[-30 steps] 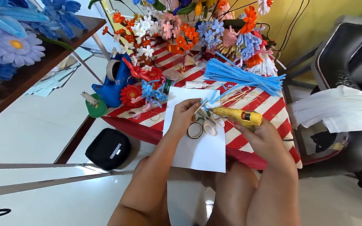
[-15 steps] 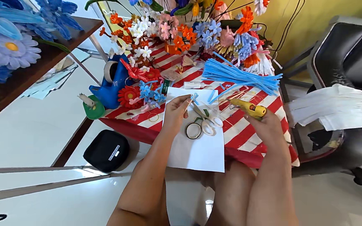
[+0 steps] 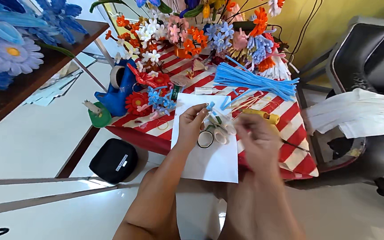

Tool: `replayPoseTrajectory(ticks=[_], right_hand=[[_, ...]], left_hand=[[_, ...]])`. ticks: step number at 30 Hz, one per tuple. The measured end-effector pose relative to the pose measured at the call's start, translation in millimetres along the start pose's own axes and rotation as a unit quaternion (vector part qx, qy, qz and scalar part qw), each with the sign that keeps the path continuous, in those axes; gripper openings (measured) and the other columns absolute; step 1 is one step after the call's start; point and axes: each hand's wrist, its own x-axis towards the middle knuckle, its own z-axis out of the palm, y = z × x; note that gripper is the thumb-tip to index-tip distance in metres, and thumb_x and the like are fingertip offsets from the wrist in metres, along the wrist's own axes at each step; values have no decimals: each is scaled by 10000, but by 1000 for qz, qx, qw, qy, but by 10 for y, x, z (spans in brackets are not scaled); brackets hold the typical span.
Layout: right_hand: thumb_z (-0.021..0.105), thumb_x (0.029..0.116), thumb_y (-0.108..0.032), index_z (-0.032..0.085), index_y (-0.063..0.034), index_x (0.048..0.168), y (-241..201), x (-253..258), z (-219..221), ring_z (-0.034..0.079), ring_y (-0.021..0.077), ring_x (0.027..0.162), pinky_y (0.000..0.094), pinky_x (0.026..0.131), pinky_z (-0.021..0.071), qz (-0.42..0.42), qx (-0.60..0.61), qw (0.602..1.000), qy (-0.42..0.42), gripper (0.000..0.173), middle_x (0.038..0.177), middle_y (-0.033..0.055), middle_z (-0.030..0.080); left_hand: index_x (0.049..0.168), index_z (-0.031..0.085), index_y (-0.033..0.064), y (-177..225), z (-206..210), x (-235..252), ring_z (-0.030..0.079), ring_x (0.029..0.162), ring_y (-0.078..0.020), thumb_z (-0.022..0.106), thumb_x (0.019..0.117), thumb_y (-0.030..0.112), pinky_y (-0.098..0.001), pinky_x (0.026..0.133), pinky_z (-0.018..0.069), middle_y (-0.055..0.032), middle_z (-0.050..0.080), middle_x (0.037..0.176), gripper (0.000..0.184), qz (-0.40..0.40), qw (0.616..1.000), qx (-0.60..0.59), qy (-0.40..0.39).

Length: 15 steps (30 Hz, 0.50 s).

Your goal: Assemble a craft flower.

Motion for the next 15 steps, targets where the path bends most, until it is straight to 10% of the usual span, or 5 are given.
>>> replayPoseTrajectory(ticks=[3,6,15], right_hand=[[607,968,-62,639,105,1216,-42,-70,460,642,34,830,194,785,551,12,19,997,-71,301,949,77,693],[587,971,-39,708,86,1033,-35,-80,631,663,49,849,187,819,554,-29,10,999,-40,185,923,105,709],[476,1073,-138,664,19,1004,-13,136,391,615,4,818,167,780,538,-35,-45,998,9,255,887,22,641]], left_hand=[[1134,703,24,-14,48,-56,580,613,19,571,1002,40,-164,569,504,45,710,859,187,32,999,11,-8],[1136,695,1,-19,48,-96,652,714,2,571,991,27,-196,676,565,44,723,878,192,51,999,9,-14],[1128,719,47,6,-219,50,687,858,-68,551,1007,46,-262,822,578,9,735,980,207,33,999,-40,-2]])
